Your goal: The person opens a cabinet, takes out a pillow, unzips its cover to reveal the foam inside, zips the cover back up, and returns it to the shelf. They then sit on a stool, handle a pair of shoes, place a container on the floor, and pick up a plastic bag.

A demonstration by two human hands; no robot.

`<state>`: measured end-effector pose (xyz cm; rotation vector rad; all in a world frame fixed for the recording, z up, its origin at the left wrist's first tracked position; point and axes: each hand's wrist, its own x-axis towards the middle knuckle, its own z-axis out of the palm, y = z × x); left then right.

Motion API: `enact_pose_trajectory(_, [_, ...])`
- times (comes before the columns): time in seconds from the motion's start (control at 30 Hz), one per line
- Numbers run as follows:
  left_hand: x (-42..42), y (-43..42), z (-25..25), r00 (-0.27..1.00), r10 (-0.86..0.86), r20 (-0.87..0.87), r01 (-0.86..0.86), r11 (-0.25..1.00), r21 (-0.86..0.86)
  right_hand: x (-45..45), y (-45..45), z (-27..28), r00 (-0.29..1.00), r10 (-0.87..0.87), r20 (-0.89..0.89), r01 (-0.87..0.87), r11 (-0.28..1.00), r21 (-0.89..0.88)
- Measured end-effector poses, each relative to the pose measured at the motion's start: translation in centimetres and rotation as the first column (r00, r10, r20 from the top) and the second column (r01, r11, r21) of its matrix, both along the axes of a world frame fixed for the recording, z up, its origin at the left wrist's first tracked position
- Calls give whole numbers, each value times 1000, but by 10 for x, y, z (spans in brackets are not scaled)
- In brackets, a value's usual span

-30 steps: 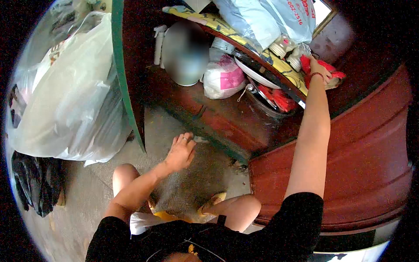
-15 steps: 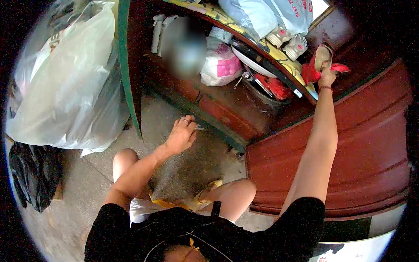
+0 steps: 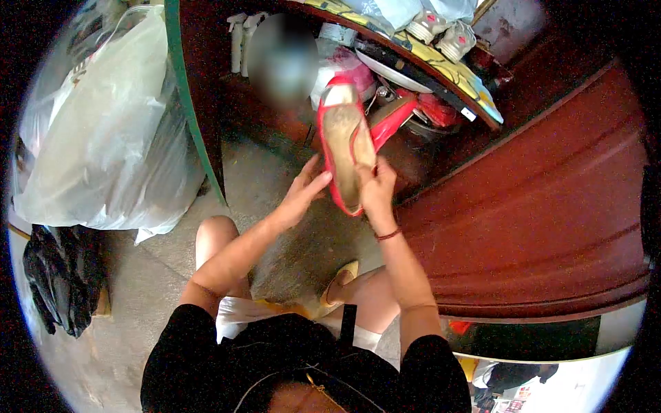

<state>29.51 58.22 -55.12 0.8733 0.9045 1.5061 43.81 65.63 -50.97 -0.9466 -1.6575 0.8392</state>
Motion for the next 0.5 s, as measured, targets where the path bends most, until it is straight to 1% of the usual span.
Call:
enact_pose_trajectory(0.03, [-3, -1, 3, 999, -16, -36, 7, 975, -224, -3, -6, -17, 999, 14, 34, -12, 999, -42])
enact_pose_trajectory(0.07, [-2, -1, -2, 999, -15, -37, 6, 973, -232, -9, -27, -2, 997, 53, -52, -57, 995, -82])
enact_pose_trajectory(0.13, [7, 6, -21, 979, 28, -201, -37, 998, -42, -2, -20, -43, 991, 83, 101, -58, 971, -231])
enact_pose_trajectory(0.17, [5, 12, -37, 977, 52, -206, -63, 997, -47, 0, -16, -60, 982, 144, 122, -121, 976, -183])
enact_pose_trajectory(0.2, [1, 14, -44, 977, 46, -210, -58, 997, -51, -2, -18, -57, 968, 202, 146, -183, 974, -136])
enact_pose_trajectory(0.23, [-3, 13, -52, 996, -1, -84, -14, 983, -183, 1, -21, -53, 942, 270, 198, -194, 923, -331])
enact_pose_trajectory(0.27, [-5, 11, -53, 998, -32, 47, 45, 951, -307, 2, -25, -46, 945, 265, 193, -189, 921, -341])
enact_pose_trajectory(0.3, [-5, 11, -54, 998, -37, 43, 48, 948, -315, 3, -26, -42, 942, 325, 85, -270, 883, -383])
enact_pose_trajectory(0.33, [-7, 12, -54, 988, -45, 146, 96, 924, -369, 3, -25, -42, 925, 379, -25, -355, 839, -412])
enact_pose_trajectory(0.4, [-10, 7, -39, 939, -31, 344, 197, 865, -461, 8, -16, -49, 905, 395, -159, -420, 765, -488])
enact_pose_trajectory(0.47, [-9, 1, -25, 932, -41, 360, 213, 866, -452, 13, -11, -43, 878, 466, -112, -461, 758, -462])
enact_pose_trajectory(0.5, [-10, 0, -24, 866, 14, 499, 232, 874, -427, 11, -14, -40, 878, 464, -117, -461, 755, -466])
